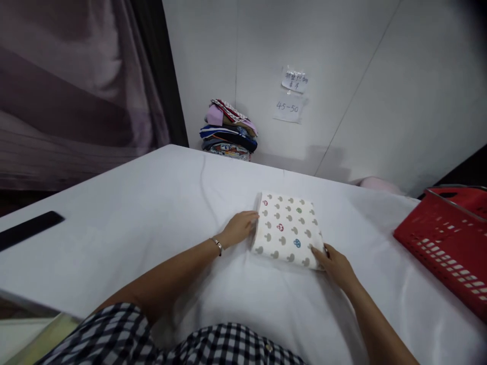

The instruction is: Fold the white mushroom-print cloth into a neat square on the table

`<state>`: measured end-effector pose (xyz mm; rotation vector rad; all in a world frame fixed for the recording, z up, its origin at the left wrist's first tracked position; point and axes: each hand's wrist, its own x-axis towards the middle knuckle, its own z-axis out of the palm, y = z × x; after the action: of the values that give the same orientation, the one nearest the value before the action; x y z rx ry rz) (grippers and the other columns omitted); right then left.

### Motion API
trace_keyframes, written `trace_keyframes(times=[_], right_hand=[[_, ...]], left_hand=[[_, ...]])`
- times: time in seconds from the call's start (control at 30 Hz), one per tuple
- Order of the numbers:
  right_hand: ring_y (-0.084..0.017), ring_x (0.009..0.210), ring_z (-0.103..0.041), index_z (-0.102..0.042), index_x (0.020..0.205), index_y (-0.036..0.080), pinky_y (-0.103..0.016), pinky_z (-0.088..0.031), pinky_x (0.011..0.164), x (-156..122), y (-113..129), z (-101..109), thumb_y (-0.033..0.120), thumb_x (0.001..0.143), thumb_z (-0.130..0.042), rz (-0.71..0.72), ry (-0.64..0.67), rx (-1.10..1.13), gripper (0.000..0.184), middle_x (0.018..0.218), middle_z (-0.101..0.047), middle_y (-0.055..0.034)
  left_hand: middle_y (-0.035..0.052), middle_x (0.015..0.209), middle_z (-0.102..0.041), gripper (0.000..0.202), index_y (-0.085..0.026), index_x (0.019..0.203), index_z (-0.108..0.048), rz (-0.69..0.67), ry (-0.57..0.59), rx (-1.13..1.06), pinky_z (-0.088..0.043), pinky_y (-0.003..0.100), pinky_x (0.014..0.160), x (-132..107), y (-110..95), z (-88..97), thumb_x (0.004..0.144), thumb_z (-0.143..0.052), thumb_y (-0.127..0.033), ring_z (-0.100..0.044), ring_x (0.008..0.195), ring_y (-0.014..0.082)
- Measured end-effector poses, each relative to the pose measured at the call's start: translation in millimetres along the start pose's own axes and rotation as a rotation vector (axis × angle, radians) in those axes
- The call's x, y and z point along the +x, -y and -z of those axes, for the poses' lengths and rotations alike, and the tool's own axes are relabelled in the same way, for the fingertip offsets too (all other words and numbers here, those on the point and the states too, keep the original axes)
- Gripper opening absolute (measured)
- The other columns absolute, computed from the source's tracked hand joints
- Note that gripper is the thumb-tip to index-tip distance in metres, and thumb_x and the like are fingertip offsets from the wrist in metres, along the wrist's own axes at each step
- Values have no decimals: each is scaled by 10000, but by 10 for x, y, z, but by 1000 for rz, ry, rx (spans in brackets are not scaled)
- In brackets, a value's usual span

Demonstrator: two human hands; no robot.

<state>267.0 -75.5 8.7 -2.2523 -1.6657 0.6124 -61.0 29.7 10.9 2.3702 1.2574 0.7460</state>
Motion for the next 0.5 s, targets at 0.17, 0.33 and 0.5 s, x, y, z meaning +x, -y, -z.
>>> trace_keyframes(times=[0.17, 0.33, 0.5], right_hand=[[-305, 1087, -534, -481, 1277, 143, -434, -448, 859, 64, 187, 11, 560, 823, -416, 240, -301, -129, 620, 1210, -564, -163], [-255, 1287, -361, -468, 1304, 144, -421, -311, 1045, 178, 713, -177, 465, 881, -387, 650, -358, -153, 537, 1378, -434, -136], [-250, 1366, -226, -405, 1365, 197, -490, -192, 1083, 141, 930, -548, 461, 916, -311, 607, -118, -358, 529, 1460, -332, -84]], left_hand=[[18, 939, -667, 251, -202, 943, -621, 437, -113, -370, -479, 256, 704, -26, -135, -125, 832, -479, -378, -609, 777, 151], [6, 768, -640, 314, -196, 781, -561, 556, 25, -370, -414, 240, 564, 27, -270, -171, 757, -552, -510, -572, 679, 155], [3, 702, -608, 279, -196, 673, -512, 508, 120, -201, -366, 249, 549, 11, -303, -174, 777, -510, -456, -550, 662, 162]])
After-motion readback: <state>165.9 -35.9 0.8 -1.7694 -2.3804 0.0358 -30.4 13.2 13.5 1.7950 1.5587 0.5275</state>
